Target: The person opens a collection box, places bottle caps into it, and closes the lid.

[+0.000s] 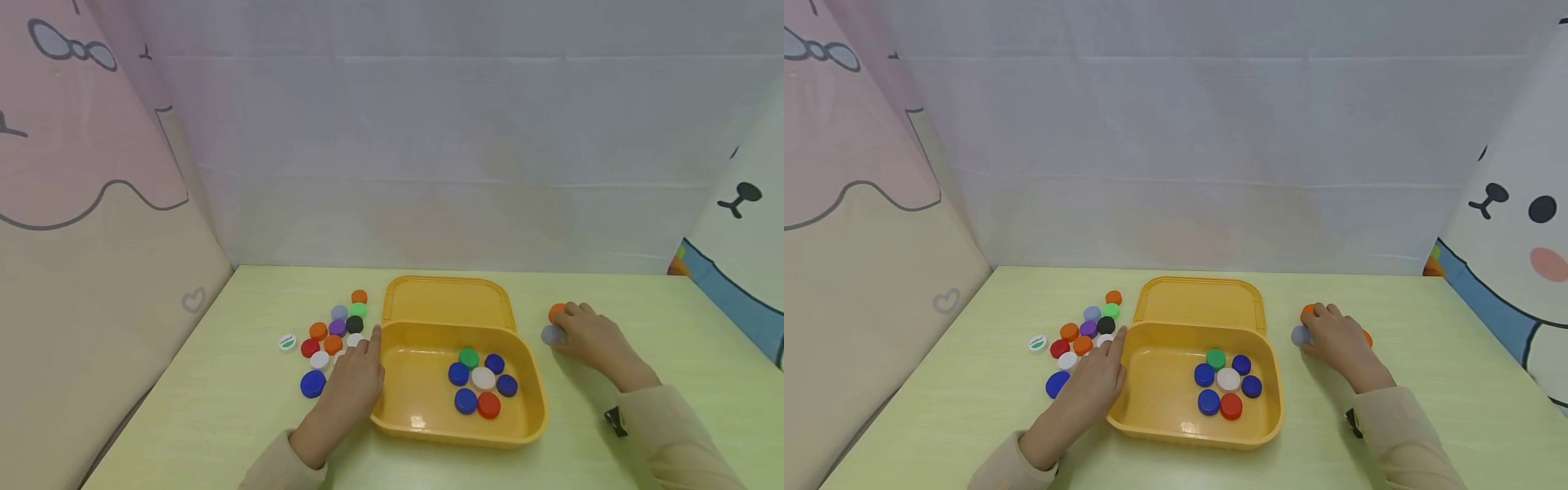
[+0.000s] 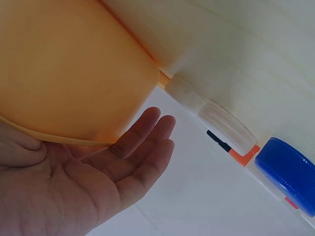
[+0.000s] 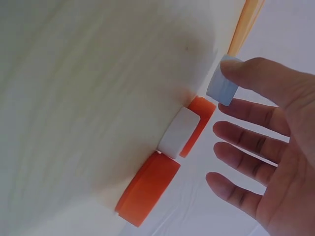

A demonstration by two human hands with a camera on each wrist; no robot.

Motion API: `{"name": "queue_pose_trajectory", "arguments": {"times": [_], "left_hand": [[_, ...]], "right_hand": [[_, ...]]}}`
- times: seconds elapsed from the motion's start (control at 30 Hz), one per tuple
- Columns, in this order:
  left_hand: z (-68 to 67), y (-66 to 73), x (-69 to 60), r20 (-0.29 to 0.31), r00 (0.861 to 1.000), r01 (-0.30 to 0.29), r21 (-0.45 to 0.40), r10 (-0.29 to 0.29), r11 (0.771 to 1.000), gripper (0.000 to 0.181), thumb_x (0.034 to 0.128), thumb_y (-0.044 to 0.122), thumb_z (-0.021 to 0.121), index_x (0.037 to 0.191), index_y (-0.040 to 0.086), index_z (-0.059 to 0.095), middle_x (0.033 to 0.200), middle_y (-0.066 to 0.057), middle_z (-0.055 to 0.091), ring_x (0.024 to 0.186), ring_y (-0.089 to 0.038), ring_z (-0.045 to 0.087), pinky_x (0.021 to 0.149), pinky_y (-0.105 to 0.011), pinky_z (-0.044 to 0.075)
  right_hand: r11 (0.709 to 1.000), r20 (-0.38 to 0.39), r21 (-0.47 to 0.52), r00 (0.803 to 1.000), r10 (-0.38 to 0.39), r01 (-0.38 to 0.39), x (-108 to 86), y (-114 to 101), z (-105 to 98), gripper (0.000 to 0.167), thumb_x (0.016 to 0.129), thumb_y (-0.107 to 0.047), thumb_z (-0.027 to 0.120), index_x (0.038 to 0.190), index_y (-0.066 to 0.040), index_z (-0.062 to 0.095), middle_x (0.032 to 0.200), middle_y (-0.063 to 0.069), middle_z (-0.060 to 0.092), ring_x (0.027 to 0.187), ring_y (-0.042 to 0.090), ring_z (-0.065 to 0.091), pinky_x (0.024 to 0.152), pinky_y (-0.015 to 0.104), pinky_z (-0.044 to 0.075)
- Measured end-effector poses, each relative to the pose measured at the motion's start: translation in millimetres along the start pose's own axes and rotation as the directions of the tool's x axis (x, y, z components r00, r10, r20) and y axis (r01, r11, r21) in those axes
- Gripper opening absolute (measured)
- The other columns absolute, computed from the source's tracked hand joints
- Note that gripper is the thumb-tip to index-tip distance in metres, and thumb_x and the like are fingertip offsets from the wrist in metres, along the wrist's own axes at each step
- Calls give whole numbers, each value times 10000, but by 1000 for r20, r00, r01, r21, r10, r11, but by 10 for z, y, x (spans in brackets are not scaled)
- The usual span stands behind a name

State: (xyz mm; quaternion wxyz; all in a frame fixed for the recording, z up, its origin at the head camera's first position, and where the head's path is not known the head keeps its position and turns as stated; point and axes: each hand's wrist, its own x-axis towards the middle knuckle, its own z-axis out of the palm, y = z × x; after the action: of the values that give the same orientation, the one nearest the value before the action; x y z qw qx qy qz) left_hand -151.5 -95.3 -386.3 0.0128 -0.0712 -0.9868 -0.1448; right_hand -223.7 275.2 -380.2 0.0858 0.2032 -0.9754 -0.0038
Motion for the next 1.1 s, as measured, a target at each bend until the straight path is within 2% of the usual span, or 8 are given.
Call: {"name": "queue_pose_trajectory", "arguments": {"times": [0.23, 0.5, 0.73, 1.1], "left_hand": [[9, -6, -4, -7, 1000, -6, 5, 6, 1000, 554, 925, 203, 469, 1429, 78, 276, 1164, -117, 542, 924, -228, 530, 836, -360, 490], [-3, 5, -6, 7, 1000, 9, -7, -9, 1000, 559, 925, 207, 470, 1434, 89, 270, 1177, -111, 536, 933, -224, 529, 833, -356, 493], [-7, 11, -13, 11, 1000, 18, -16, -17, 1000, 569, 925, 214, 476, 1440, 106, 260, 1183, -101, 533, 930, -215, 524, 830, -348, 495], [7, 5, -5, 8, 1000, 17, -22, -17, 1000, 571, 926, 213, 475, 1442, 110, 255, 1183, -101, 531, 934, -221, 527, 831, -351, 495]], "right_hand": [[1000, -34, 7, 999, -24, 24, -38, -24, -79, 242, 717, -217, 745, 830, -79, 582, 765, 28, 466, 682, 198, 396, 523, 286, 329], [999, -115, -8, 992, -48, 48, -78, -92, -160, 278, 680, -209, 774, 866, -86, 607, 793, 33, 500, 696, 192, 415, 518, 270, 347], [995, -209, -39, 973, -100, 94, -118, -268, -301, 301, 642, -193, 798, 849, -94, 602, 820, 34, 538, 701, 194, 445, 509, 252, 340], [973, -253, -153, 945, -206, 171, -152, -621, -505, 370, 629, -253, 812, 880, -80, 602, 840, 47, 548, 716, 207, 477, 511, 266, 359]]}}
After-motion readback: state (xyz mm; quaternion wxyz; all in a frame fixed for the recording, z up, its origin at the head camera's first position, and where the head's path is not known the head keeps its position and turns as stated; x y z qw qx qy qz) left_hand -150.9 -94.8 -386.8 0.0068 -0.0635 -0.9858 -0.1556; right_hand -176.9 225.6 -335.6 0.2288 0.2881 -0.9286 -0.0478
